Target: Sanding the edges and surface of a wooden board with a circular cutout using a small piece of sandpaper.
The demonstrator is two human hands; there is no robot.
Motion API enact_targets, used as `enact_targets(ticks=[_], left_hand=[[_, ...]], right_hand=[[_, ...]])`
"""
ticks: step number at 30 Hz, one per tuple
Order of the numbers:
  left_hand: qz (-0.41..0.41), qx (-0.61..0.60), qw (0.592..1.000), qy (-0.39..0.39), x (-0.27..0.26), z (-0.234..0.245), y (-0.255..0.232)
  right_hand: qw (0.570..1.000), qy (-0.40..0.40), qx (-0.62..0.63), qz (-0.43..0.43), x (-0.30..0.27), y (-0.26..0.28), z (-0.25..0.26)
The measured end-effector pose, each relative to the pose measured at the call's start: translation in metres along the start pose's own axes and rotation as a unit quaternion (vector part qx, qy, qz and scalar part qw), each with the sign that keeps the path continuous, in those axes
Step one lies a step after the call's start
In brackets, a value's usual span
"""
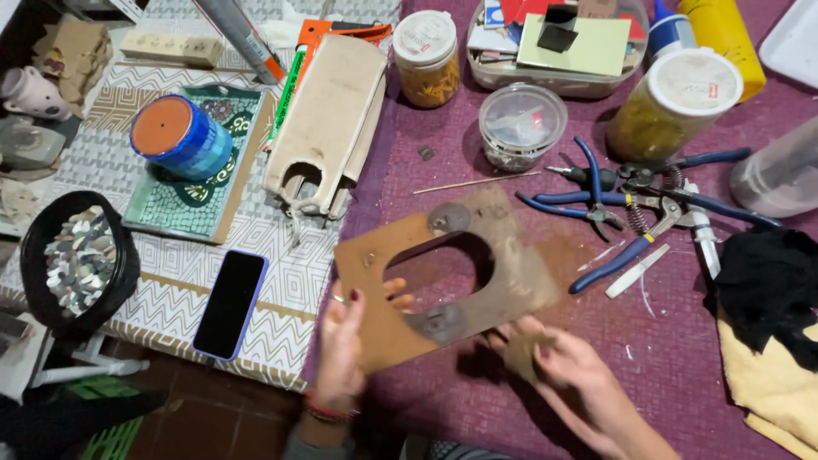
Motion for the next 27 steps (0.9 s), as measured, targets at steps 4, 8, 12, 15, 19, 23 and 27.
enact_targets(ticks=[4,8,12,15,19,23,27], left_hand=[[0.048,0.087,0.994,0.036,0.032,0.033,-0.042],[0.102,0.148,0.966,0.188,0.067,0.031,-0.062],[0.161,0.165,0.938,0.259,0.089,0.018,-0.058],[0.198,0.168,0.922,0.289,0.098,0.001,-0.060],[0.214,0.199,0.902,0.318,0.120,0.003,-0.054],[0.240,0.219,0.891,0.318,0.133,0.003,-0.053],[0.214,0.350,0.868,0.281,0.143,-0.012,-0.062]], right_hand=[[0.951,0.278,-0.104,0.086,0.023,-0.002,0.085],[0.952,0.163,-0.192,0.176,0.042,0.006,0.122],[0.947,0.066,-0.188,0.252,0.071,0.000,0.162],[0.932,0.035,-0.178,0.313,0.052,0.013,0.125],[0.878,0.001,-0.301,0.372,0.039,0.026,0.109],[0.854,-0.028,-0.333,0.399,0.042,0.024,0.118],[0.811,0.028,-0.367,0.454,0.037,0.029,0.103]])
Point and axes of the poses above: each hand's wrist, its own x-axis towards the middle knuckle, its own z-axis out of the back of the hand, y = z × x, the point moved 3 cm from there along x, towards the middle knuckle, and after that the axes turned 7 degrees about z, right-handed, at the moved point
